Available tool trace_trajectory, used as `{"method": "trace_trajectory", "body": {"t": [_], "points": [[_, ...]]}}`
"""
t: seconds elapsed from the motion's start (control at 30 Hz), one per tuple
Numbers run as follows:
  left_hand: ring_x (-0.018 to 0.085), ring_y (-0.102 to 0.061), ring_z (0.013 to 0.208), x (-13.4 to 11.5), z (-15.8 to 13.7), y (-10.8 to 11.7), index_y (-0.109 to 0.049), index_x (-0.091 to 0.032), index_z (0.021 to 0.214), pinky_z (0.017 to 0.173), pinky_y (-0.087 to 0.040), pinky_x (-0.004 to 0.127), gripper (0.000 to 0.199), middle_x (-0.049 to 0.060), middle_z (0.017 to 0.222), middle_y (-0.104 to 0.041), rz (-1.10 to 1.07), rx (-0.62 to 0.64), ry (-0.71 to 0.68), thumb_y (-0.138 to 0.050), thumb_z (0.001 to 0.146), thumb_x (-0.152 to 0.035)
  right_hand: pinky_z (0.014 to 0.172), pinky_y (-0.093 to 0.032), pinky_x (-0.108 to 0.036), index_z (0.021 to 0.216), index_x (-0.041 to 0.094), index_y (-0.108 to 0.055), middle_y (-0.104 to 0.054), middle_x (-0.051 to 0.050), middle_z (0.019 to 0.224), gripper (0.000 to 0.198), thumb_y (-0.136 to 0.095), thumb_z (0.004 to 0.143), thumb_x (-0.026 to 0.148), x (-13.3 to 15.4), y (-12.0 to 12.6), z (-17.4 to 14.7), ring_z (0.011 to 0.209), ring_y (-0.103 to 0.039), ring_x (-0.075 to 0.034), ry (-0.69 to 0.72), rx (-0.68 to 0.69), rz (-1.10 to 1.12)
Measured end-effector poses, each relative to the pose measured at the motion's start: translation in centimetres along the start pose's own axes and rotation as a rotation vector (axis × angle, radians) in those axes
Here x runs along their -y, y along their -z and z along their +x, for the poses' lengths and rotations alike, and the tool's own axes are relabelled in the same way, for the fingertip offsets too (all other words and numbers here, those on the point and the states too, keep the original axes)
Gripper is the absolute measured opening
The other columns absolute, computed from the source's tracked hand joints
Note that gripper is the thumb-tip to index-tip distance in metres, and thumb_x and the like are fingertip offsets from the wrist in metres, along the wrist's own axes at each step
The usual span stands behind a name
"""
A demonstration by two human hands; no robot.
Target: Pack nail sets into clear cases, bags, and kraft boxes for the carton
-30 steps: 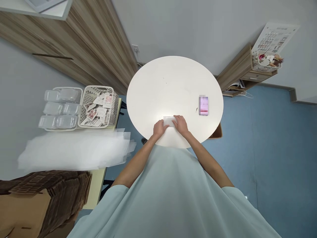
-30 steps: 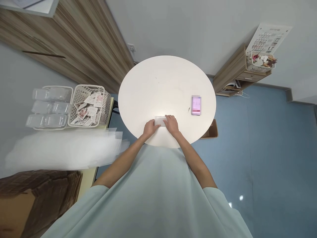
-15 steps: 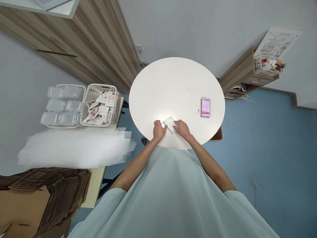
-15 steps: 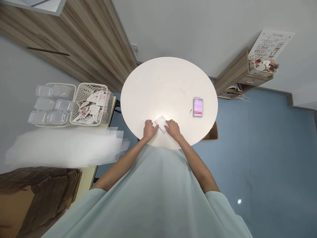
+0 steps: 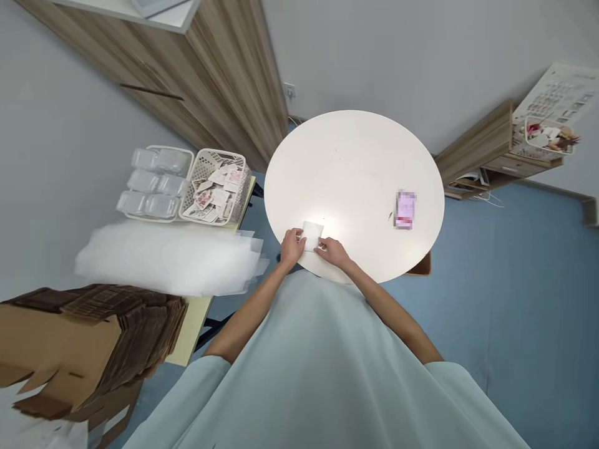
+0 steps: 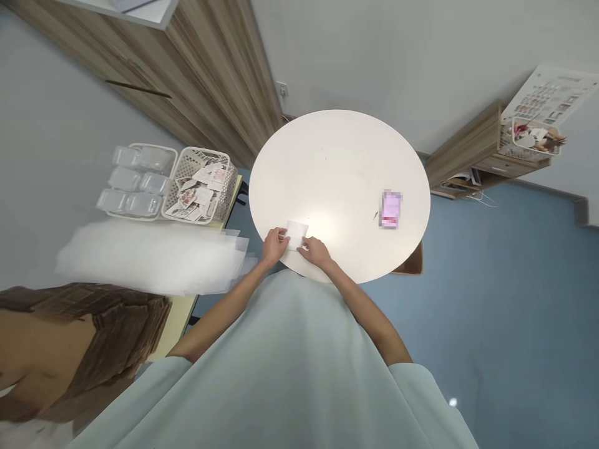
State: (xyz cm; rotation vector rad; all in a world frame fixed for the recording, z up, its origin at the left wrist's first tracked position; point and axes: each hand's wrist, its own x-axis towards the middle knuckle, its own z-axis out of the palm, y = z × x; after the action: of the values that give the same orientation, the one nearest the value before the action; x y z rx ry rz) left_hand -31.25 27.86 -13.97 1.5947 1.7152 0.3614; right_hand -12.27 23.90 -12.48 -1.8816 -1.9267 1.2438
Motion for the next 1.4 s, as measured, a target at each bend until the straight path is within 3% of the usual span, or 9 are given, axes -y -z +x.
{"method": "trace_trajectory", "body": {"t": [0.2,0.4,0.6,0.8,1.0,1.17,1.27,1.4], "points": [[0.022,-0.070,0.096,2.0,0.9,2.9,-0.066,-0.024,0.122,0.096,-0.057,0.038,0.027,0.010,0.122,-0.069,0.036,-0.068,0.040,-0.062,0.096,-0.021,0.078,-0.057,-0.032,0.113,0.021,-0.072,-0.078,-0.009,0.114,0.021,-0.069,0.100,0.038,3.0,-1.5,3.0,0.096,-0.075,-0.024,0.057,0.053,-0.033],[0.022,-0.071,0.095,2.3,-1.4,4.6,-0.070,-0.021,0.118,0.096,-0.058,0.039,0.026,0.010,0.122,-0.070,0.002,-0.141,0.062,-0.060,0.094,-0.018,0.088,-0.061,-0.035,0.135,0.021,-0.068,-0.075,-0.012,0.128,0.036,-0.066,0.100,0.031,3.5,-1.5,2.1,0.100,-0.077,-0.023,0.001,0.014,0.051],[0.020,-0.072,0.099,3.0,-7.1,7.5,-0.070,-0.023,0.120,0.098,-0.060,0.036,0.041,0.008,0.125,-0.071,-0.073,-0.203,0.145,-0.051,0.088,-0.007,0.087,-0.062,-0.034,0.108,0.022,-0.073,-0.076,-0.008,0.118,0.016,-0.060,0.098,0.026,4.7,-1.5,0.5,0.097,-0.076,-0.021,0.057,0.051,0.201],[0.021,-0.072,0.102,5.3,-11.9,10.7,-0.070,-0.023,0.120,0.096,-0.061,0.037,0.037,0.008,0.127,-0.072,-0.142,-0.309,0.226,-0.050,0.091,-0.011,0.082,-0.062,-0.035,0.093,0.025,-0.069,-0.077,-0.004,0.109,0.008,-0.061,0.092,0.027,7.7,-2.7,-0.3,0.092,-0.075,-0.021,0.069,0.126,0.312],[0.021,-0.070,0.091,8.5,-14.8,14.5,-0.070,-0.020,0.120,0.090,-0.061,0.038,0.038,0.009,0.125,-0.073,-0.264,-0.370,0.252,-0.053,0.087,-0.018,0.085,-0.058,-0.036,0.088,0.025,-0.067,-0.076,-0.003,0.102,0.008,-0.062,0.086,0.032,11.8,-4.6,-0.8,0.090,-0.073,-0.021,0.074,0.121,0.343],[0.020,-0.069,0.088,11.7,-17.9,19.4,-0.070,-0.020,0.120,0.089,-0.060,0.037,0.036,0.009,0.125,-0.072,-0.291,-0.464,0.187,-0.052,0.088,-0.023,0.087,-0.057,-0.038,0.087,0.025,-0.066,-0.076,-0.003,0.100,0.011,-0.064,0.084,0.036,16.2,-6.9,-1.1,0.090,-0.071,-0.022,0.116,0.095,0.313],[0.018,-0.068,0.083,14.8,-20.4,23.2,-0.070,-0.020,0.118,0.086,-0.060,0.036,0.031,0.009,0.123,-0.071,-0.224,-0.581,0.172,-0.052,0.093,-0.027,0.088,-0.057,-0.038,0.087,0.025,-0.066,-0.076,-0.004,0.103,0.013,-0.064,0.084,0.038,19.5,-8.4,-1.3,0.090,-0.071,-0.022,0.166,0.090,0.280],[0.020,-0.069,0.084,21.1,-23.9,28.0,-0.070,-0.019,0.119,0.088,-0.060,0.039,0.030,0.009,0.116,-0.069,-0.044,-0.730,0.249,-0.057,0.098,-0.036,0.090,-0.056,-0.038,0.086,0.024,-0.067,-0.076,-0.004,0.102,0.014,-0.065,0.084,0.038,24.4,-10.4,-1.6,0.090,-0.071,-0.021,0.257,0.097,0.241]]}}
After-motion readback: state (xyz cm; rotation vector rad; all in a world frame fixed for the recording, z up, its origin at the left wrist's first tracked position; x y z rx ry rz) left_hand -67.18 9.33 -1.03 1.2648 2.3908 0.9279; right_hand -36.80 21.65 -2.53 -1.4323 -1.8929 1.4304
